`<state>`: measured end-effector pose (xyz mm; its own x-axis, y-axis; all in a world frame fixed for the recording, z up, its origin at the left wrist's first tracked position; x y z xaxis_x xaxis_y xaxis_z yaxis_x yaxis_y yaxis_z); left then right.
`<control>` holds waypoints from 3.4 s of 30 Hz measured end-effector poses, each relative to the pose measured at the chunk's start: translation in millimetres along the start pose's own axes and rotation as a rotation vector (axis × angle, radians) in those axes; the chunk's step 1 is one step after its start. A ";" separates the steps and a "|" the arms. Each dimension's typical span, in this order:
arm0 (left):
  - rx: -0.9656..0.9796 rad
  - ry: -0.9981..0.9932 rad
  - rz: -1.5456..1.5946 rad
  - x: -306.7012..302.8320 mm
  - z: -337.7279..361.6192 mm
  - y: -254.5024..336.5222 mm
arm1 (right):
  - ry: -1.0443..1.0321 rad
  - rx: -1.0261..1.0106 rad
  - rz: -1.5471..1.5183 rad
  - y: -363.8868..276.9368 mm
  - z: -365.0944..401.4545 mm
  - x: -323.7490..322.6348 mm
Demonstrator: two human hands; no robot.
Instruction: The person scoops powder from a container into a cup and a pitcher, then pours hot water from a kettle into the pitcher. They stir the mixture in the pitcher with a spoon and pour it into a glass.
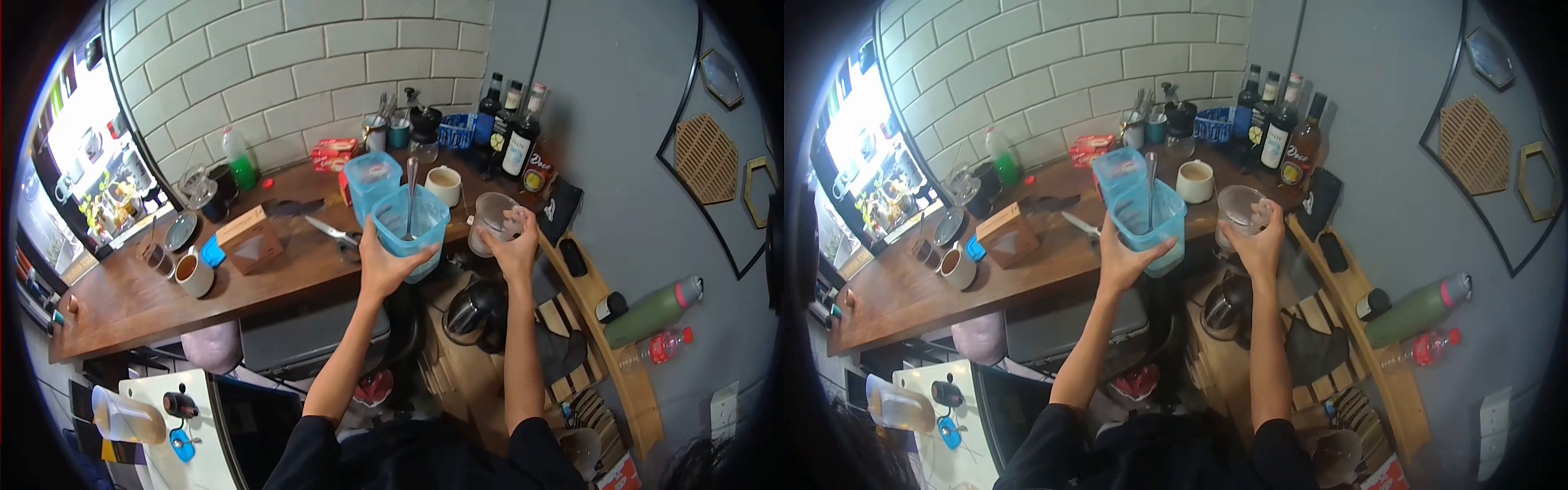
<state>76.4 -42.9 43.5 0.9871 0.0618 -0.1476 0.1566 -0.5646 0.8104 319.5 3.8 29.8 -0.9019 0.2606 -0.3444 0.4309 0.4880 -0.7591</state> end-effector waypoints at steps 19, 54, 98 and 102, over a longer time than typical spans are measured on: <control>-0.091 0.346 -0.341 54.5 -58.4 -63.6 | 0.042 0.144 0.146 90.6 -86.6 36.5; -0.607 0.116 0.070 -128.0 261.9 16.2 | -0.690 -0.022 -0.504 -121.6 100.1 170.7; -0.405 0.919 0.987 -372.4 494.3 13.3 | -1.241 -0.478 -0.128 -267.3 362.1 555.2; -0.434 0.842 1.000 -375.7 497.2 34.8 | -1.283 -0.482 -0.070 -259.5 382.1 559.4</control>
<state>-305.5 -495.0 -154.8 0.3816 0.3485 0.8561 -0.7815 -0.3729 0.5002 -308.2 -295.4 -176.9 -0.2027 -0.5942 -0.7783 0.1138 0.7752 -0.6214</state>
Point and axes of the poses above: each hand's wrist, its own z-axis away from the middle knuckle, its own x-axis out of the palm, y = z × x, the point moved 2 cm from there along -z, towards the middle knuckle, and after that the axes turned 15 degrees about -y, right-handed, at the moved point
